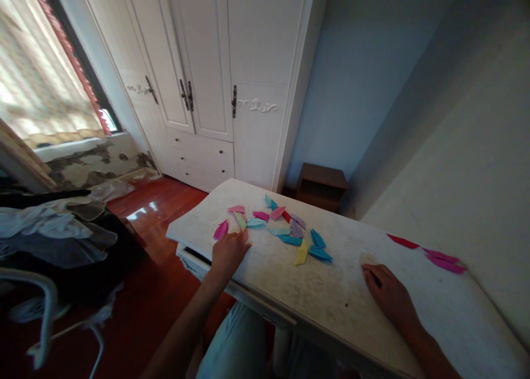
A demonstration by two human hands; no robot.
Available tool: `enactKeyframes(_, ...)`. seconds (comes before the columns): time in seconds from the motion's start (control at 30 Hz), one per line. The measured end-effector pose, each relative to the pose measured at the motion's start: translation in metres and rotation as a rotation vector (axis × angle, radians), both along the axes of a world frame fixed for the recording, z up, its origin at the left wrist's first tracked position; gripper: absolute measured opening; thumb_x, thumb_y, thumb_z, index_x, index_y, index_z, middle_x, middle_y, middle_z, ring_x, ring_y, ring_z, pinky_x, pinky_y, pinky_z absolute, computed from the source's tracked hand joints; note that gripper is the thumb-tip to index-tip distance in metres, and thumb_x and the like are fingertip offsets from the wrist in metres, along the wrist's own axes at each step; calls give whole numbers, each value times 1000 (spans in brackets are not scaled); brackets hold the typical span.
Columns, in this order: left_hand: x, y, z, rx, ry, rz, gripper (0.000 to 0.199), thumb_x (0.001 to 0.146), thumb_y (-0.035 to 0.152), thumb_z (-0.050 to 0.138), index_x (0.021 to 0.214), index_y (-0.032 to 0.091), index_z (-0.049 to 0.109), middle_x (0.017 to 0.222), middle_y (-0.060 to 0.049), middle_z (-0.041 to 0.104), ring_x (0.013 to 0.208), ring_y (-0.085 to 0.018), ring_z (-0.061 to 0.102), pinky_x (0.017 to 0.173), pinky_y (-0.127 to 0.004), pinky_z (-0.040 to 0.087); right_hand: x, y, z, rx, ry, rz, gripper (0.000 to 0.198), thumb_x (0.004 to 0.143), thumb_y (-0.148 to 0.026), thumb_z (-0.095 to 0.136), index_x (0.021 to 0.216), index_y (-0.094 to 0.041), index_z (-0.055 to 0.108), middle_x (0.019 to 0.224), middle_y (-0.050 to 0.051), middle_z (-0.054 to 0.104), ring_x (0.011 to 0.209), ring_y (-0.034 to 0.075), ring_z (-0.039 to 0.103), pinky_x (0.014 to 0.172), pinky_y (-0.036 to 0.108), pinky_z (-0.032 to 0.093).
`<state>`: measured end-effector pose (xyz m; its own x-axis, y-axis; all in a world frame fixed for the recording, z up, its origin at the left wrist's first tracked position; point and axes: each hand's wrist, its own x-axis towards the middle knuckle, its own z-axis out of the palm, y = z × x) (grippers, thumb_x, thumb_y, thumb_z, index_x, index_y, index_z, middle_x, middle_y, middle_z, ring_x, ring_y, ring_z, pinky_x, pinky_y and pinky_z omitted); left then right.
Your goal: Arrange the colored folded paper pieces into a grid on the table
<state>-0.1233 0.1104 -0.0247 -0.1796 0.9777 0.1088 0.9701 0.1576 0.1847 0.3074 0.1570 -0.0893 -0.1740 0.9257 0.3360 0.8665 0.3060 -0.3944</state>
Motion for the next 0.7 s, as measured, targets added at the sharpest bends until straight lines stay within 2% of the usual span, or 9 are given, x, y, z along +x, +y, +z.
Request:
enactKeyframes(0.13, -5, 8, 4, -49, 36, -36, 36, 91, 37, 45, 84, 11, 70, 87, -17, 67, 84, -29, 63, 65, -35, 44, 0, 0, -1, -4, 20, 0, 40, 88, -47, 37, 97, -18, 64, 101, 9, 64, 95, 23, 62, 87, 39, 48)
enactKeyframes(0.27, -6, 12, 2, -7, 65, -114, 39, 92, 30, 40, 77, 10, 70, 81, -18, 66, 82, -28, 62, 66, -35, 42, -1, -1, 1, -34, 54, -5, 39, 88, -47, 38, 96, -19, 64, 101, 9, 64, 93, 23, 62, 86, 39, 48)
enactKeyframes(0.57, -7, 13, 0, 60, 176, -372, 41, 95, 28, 36, 75, 13, 69, 77, -13, 64, 81, -24, 60, 70, -34, 42, 3, 2, 3, -72, 162, -2, 37, 86, -47, 42, 94, -20, 67, 102, 8, 66, 94, 22, 62, 87, 37, 48)
enactKeyframes(0.7, -9, 13, 8, 103, 166, -371, 36, 93, 26, 39, 74, 15, 68, 77, -11, 64, 80, -21, 60, 72, -32, 42, 5, 6, 4, -88, 222, 9, 37, 83, -48, 45, 91, -20, 68, 97, 8, 67, 91, 22, 63, 85, 37, 49)
